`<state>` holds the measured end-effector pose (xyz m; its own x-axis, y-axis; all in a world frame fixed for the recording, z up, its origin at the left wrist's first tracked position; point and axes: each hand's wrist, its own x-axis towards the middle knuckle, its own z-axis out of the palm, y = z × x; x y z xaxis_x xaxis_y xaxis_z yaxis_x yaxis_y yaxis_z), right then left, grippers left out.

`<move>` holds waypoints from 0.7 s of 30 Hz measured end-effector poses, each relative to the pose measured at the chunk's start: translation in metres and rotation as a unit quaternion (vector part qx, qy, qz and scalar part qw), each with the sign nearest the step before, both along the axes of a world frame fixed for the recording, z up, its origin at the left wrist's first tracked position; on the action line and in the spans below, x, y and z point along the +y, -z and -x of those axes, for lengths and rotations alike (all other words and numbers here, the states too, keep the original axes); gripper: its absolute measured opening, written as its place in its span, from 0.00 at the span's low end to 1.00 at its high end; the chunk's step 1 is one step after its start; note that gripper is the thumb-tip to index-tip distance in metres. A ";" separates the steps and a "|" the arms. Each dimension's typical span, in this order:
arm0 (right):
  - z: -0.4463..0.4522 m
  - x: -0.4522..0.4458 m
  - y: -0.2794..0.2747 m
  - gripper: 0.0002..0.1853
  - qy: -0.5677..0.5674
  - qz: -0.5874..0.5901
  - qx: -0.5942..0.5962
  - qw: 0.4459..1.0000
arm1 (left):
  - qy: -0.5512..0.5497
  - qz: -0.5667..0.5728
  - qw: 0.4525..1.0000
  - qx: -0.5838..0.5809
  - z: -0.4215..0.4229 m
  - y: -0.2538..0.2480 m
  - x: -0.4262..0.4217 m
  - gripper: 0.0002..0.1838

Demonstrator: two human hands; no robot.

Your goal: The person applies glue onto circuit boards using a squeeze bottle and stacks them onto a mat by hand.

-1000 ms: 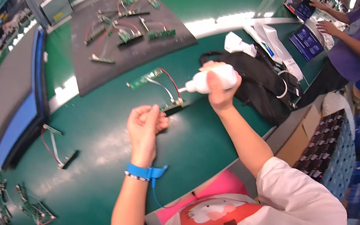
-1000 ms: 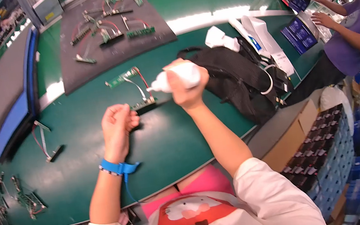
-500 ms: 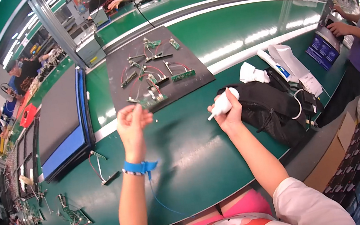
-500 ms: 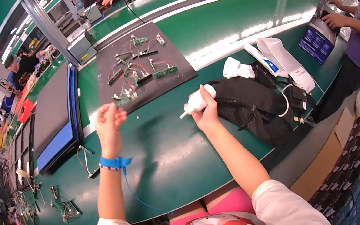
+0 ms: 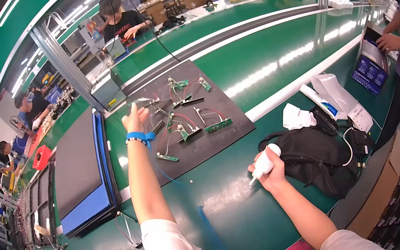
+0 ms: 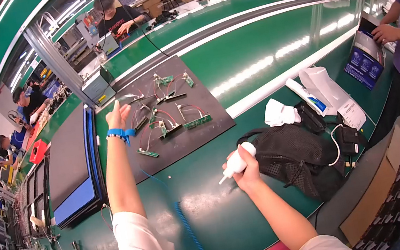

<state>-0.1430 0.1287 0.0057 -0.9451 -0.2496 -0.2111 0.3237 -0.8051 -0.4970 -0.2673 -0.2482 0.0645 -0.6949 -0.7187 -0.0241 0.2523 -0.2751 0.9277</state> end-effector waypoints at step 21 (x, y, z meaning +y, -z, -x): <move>-0.013 -0.006 0.009 0.11 -0.098 0.016 0.077 0.992 | 0.401 0.227 0.774 0.435 -0.415 -0.193 0.287 0.05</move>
